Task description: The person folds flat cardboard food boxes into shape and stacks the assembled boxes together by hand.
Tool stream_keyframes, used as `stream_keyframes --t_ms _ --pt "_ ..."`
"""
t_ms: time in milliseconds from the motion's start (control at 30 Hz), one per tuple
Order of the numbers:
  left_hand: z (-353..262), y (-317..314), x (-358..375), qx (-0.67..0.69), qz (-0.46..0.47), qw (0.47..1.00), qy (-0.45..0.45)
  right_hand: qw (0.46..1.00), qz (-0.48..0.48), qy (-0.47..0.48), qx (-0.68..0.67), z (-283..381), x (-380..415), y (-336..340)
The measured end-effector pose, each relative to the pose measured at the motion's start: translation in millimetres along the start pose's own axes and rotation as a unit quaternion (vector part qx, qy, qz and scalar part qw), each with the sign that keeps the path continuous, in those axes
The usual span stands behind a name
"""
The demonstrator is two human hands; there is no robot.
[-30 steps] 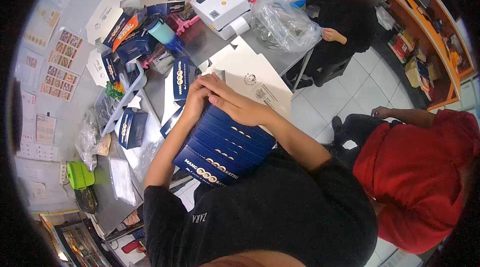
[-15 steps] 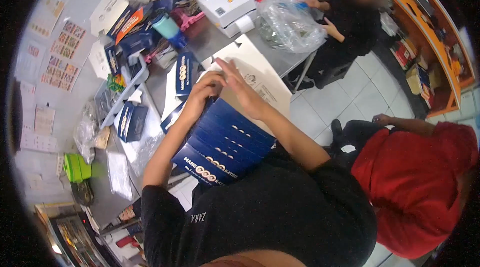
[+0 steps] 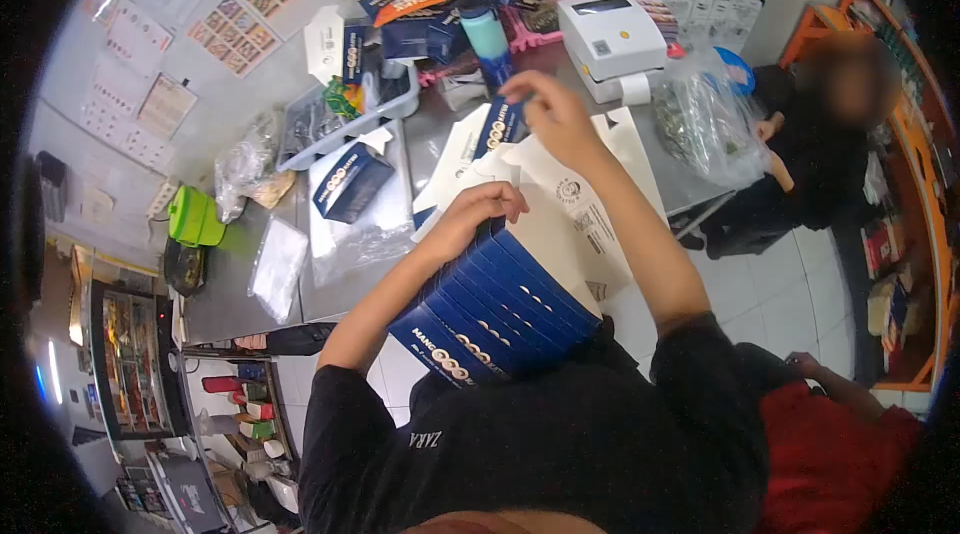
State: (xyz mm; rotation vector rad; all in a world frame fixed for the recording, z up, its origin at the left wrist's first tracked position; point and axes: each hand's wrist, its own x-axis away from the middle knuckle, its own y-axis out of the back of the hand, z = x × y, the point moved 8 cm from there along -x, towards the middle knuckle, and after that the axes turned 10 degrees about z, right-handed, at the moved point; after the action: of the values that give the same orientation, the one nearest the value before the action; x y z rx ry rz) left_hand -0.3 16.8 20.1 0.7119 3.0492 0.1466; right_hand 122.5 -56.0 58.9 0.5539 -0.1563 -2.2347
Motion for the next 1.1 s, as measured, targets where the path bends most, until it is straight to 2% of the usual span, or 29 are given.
stream_keyframes --t_ms 33,67,100,167,267,367,433,500,567,633,700,767,833,900,967,1000,1100 --pt "1.3 0.2 1.8 -0.010 -0.001 1.000 0.006 0.997 0.042 -0.020 0.064 -14.4 -22.3 -10.7" --pt "0.0 -0.4 5.2 -0.018 0.002 1.000 0.012 0.979 0.075 0.095 0.166 -23.0 -41.9 -29.3" --pt "-4.2 -1.7 7.6 -0.026 0.003 1.000 0.001 0.936 0.105 0.206 0.266 -47.7 -56.1 -52.9" --pt "-13.0 -3.9 10.6 -0.042 0.006 0.999 -0.023 0.878 0.287 0.094 0.372 -163.6 -91.6 -92.4" --pt "-16.8 7.0 19.2 -0.093 -0.005 0.994 -0.052 0.812 0.391 -0.094 0.423 -143.7 -99.6 -97.0" --pt "-2.3 18.5 24.3 -0.043 -0.016 0.998 -0.034 0.830 0.300 -0.080 0.463 -70.4 -99.0 -68.7" --pt "-2.0 16.5 18.9 -0.037 -0.003 0.998 -0.048 0.815 0.204 0.079 0.536 -51.1 -111.3 -53.4" --pt "-1.3 13.1 10.7 -0.047 0.013 0.997 -0.058 0.824 0.181 0.152 0.515 -24.9 -112.4 -30.9" --pt "-1.8 10.9 3.5 -0.042 0.028 0.996 -0.071 0.889 0.124 0.095 0.430 25.4 -94.5 4.4" --pt "-6.0 7.2 -3.9 -0.039 0.041 0.994 -0.094 0.919 -0.005 0.137 0.369 83.0 -52.9 32.6" --pt "-21.4 -2.8 -8.8 -0.087 0.062 0.986 -0.129 0.960 -0.028 0.099 0.259 115.2 -3.5 49.5" --pt "-28.3 -9.8 -16.3 -0.068 0.102 0.975 -0.187 0.981 -0.074 0.079 0.160 118.7 58.7 52.0" --pt "-27.9 -14.1 -22.7 -0.047 0.131 0.975 -0.171 0.983 -0.066 0.012 0.173 117.6 104.4 39.4" --pt "-31.2 -18.5 -27.8 -0.028 0.134 0.977 -0.164 0.994 -0.053 -0.047 0.085 81.8 138.5 19.7" --pt "-31.2 -22.3 -35.2 -0.012 0.141 0.976 -0.164 0.990 -0.041 -0.120 0.058 51.6 159.2 5.9" --pt "-30.5 -24.6 -38.4 -0.004 0.146 0.975 -0.165 0.987 -0.041 -0.151 -0.022 27.0 171.5 1.0" --pt "-30.5 -33.4 -46.9 -0.003 0.163 0.968 -0.190 0.982 -0.033 -0.130 -0.136 10.0 188.3 -6.6"
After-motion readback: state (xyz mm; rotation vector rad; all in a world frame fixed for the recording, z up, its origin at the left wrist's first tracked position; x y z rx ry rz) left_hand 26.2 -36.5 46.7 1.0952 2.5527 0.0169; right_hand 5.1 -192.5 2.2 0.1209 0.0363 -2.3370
